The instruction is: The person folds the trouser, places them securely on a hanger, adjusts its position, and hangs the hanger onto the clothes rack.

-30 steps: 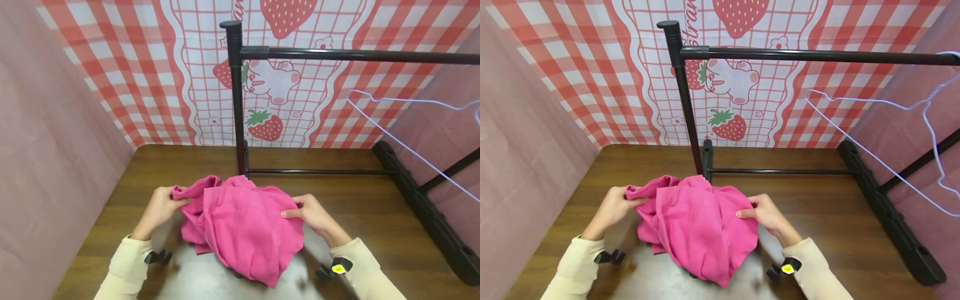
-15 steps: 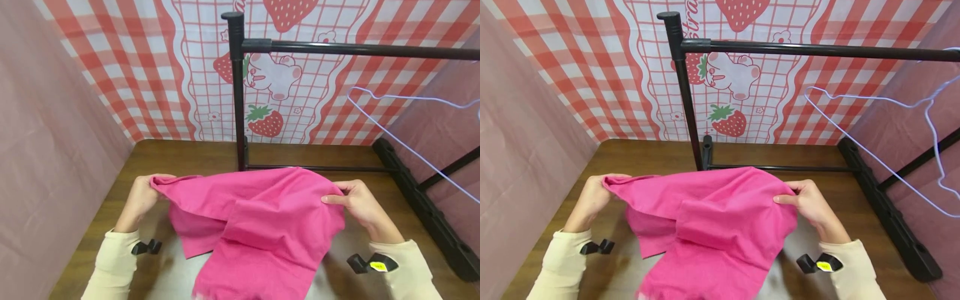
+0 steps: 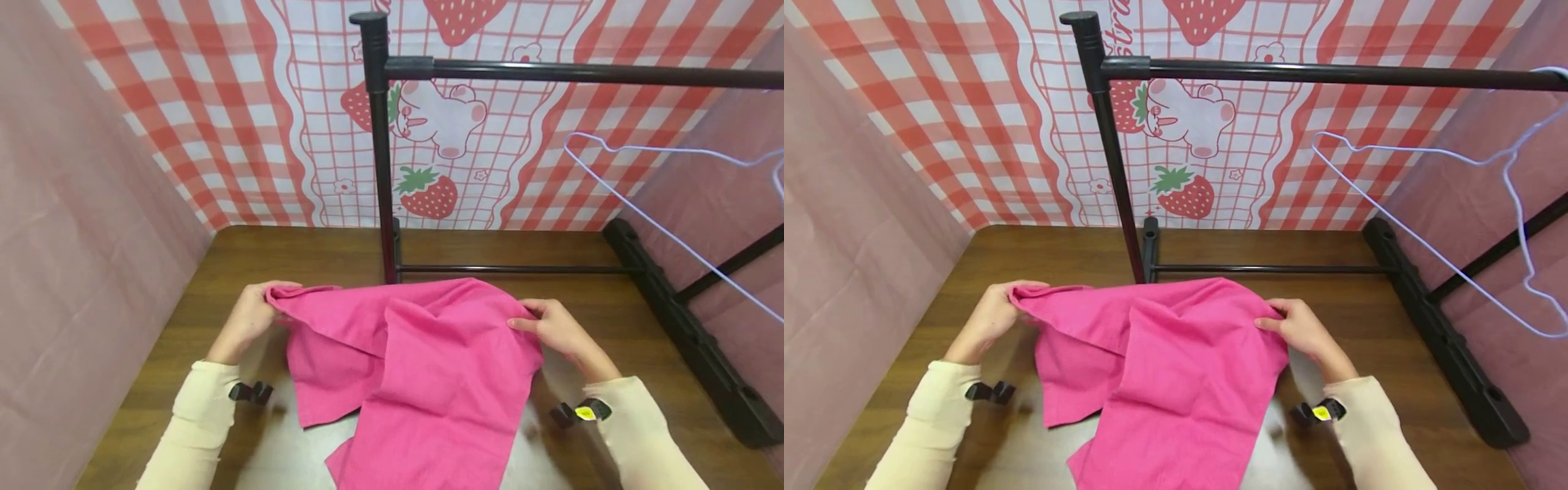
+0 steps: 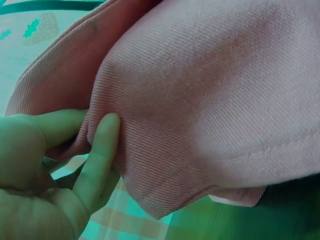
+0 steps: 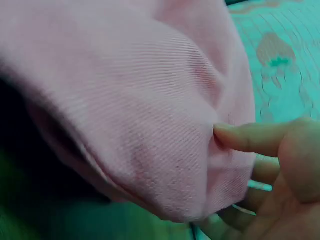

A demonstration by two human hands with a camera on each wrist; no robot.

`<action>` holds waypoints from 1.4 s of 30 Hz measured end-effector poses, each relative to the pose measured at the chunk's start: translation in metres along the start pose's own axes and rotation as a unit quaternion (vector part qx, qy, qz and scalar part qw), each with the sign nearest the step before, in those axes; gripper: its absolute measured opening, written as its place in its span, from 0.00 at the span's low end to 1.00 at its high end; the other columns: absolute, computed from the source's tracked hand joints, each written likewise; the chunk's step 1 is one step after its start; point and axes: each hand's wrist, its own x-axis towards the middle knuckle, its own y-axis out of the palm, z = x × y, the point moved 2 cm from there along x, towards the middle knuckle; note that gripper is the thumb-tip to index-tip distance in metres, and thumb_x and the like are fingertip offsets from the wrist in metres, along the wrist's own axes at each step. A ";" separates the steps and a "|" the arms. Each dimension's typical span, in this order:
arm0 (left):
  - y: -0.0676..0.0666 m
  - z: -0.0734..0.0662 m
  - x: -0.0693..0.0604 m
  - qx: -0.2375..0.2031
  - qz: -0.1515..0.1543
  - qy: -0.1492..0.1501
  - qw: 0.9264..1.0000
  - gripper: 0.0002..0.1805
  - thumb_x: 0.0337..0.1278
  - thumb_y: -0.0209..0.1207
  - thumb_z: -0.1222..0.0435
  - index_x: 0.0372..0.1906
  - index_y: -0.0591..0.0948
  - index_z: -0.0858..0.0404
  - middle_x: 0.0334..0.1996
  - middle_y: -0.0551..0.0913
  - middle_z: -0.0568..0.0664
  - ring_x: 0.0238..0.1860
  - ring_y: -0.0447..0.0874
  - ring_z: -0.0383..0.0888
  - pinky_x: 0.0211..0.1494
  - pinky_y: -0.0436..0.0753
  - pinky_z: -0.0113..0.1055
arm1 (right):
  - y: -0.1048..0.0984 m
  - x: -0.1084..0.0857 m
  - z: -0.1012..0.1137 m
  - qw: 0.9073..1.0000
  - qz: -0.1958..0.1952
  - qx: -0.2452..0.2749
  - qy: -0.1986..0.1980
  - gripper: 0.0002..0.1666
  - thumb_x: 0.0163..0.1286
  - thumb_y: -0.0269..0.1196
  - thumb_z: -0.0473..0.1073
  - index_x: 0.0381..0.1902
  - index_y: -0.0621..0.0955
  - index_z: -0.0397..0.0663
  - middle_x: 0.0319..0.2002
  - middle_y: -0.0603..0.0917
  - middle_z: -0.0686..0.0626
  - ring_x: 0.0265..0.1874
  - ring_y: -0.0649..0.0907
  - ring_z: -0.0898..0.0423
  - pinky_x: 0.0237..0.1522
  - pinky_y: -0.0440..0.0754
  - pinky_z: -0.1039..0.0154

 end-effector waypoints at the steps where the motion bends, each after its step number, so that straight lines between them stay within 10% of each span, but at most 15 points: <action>1: 0.000 0.000 0.000 0.007 0.000 0.003 1.000 0.21 0.56 0.56 0.80 0.57 0.79 0.72 0.53 0.81 0.69 0.35 0.82 0.29 0.35 0.86 0.35 | -0.001 -0.001 0.003 0.999 -0.018 -0.026 -0.014 0.24 0.60 0.70 0.45 0.50 0.82 0.34 0.40 0.86 0.38 0.33 0.80 0.56 0.34 0.79 0.68; 10: -0.001 0.000 0.001 0.037 -0.020 0.021 0.999 0.22 0.53 0.53 0.83 0.53 0.81 0.72 0.50 0.83 0.68 0.34 0.78 0.26 0.34 0.84 0.31 | 0.006 -0.017 0.053 0.970 -0.121 -0.130 -0.164 0.25 0.51 0.76 0.39 0.47 0.84 0.39 0.36 0.85 0.43 0.33 0.81 0.51 0.35 0.80 0.57; 17: -0.002 -0.001 0.001 0.031 -0.016 0.012 0.999 0.22 0.53 0.52 0.82 0.55 0.80 0.73 0.51 0.82 0.69 0.31 0.79 0.27 0.32 0.84 0.31 | 0.061 -0.033 0.097 0.944 -0.016 -0.178 -0.276 0.32 0.48 0.76 0.57 0.48 0.85 0.47 0.41 0.83 0.52 0.41 0.82 0.57 0.46 0.81 0.58; 22: -0.001 0.001 0.001 0.021 -0.013 0.006 1.000 0.23 0.52 0.53 0.83 0.56 0.80 0.72 0.51 0.82 0.69 0.32 0.79 0.26 0.33 0.85 0.32 | 0.096 -0.038 0.110 0.909 0.028 -0.283 -0.304 0.47 0.42 0.73 0.70 0.52 0.82 0.42 0.41 0.79 0.51 0.41 0.79 0.56 0.46 0.81 0.57; 25: -0.001 0.001 0.000 0.019 -0.012 0.006 1.000 0.24 0.51 0.54 0.83 0.55 0.80 0.72 0.51 0.82 0.69 0.33 0.79 0.26 0.34 0.85 0.31 | 0.108 -0.036 0.113 0.892 0.008 -0.311 -0.328 0.33 0.45 0.74 0.65 0.40 0.84 0.45 0.33 0.78 0.53 0.33 0.78 0.56 0.37 0.81 0.60; 29: -0.001 0.002 0.000 0.011 -0.013 0.009 1.000 0.24 0.50 0.54 0.84 0.55 0.80 0.73 0.51 0.82 0.69 0.34 0.79 0.26 0.35 0.85 0.31 | 0.116 -0.033 0.115 0.891 -0.002 -0.288 -0.350 0.17 0.50 0.74 0.55 0.30 0.83 0.51 0.24 0.75 0.56 0.26 0.75 0.59 0.31 0.77 0.65; 32: 0.000 0.001 0.000 0.013 -0.013 0.014 1.000 0.23 0.50 0.55 0.83 0.55 0.80 0.73 0.51 0.82 0.69 0.34 0.78 0.25 0.35 0.84 0.31 | 0.115 -0.032 0.119 0.892 0.013 -0.263 -0.368 0.27 0.52 0.73 0.60 0.44 0.84 0.52 0.29 0.75 0.56 0.27 0.73 0.61 0.33 0.77 0.65; 36: 0.000 0.002 0.001 0.008 -0.012 0.011 1.000 0.23 0.51 0.55 0.82 0.55 0.80 0.73 0.52 0.81 0.70 0.33 0.79 0.26 0.35 0.85 0.33 | 0.113 -0.033 0.131 0.870 0.093 -0.274 -0.400 0.50 0.50 0.70 0.70 0.69 0.70 0.62 0.32 0.72 0.57 0.26 0.69 0.63 0.34 0.76 0.67; 42: 0.000 0.005 0.001 0.009 -0.011 0.009 1.000 0.23 0.51 0.55 0.82 0.55 0.80 0.72 0.51 0.82 0.69 0.32 0.78 0.27 0.35 0.84 0.31 | 0.126 -0.035 0.139 0.824 0.209 -0.324 -0.416 0.37 0.53 0.69 0.67 0.60 0.77 0.66 0.33 0.79 0.59 0.29 0.78 0.63 0.31 0.76 0.68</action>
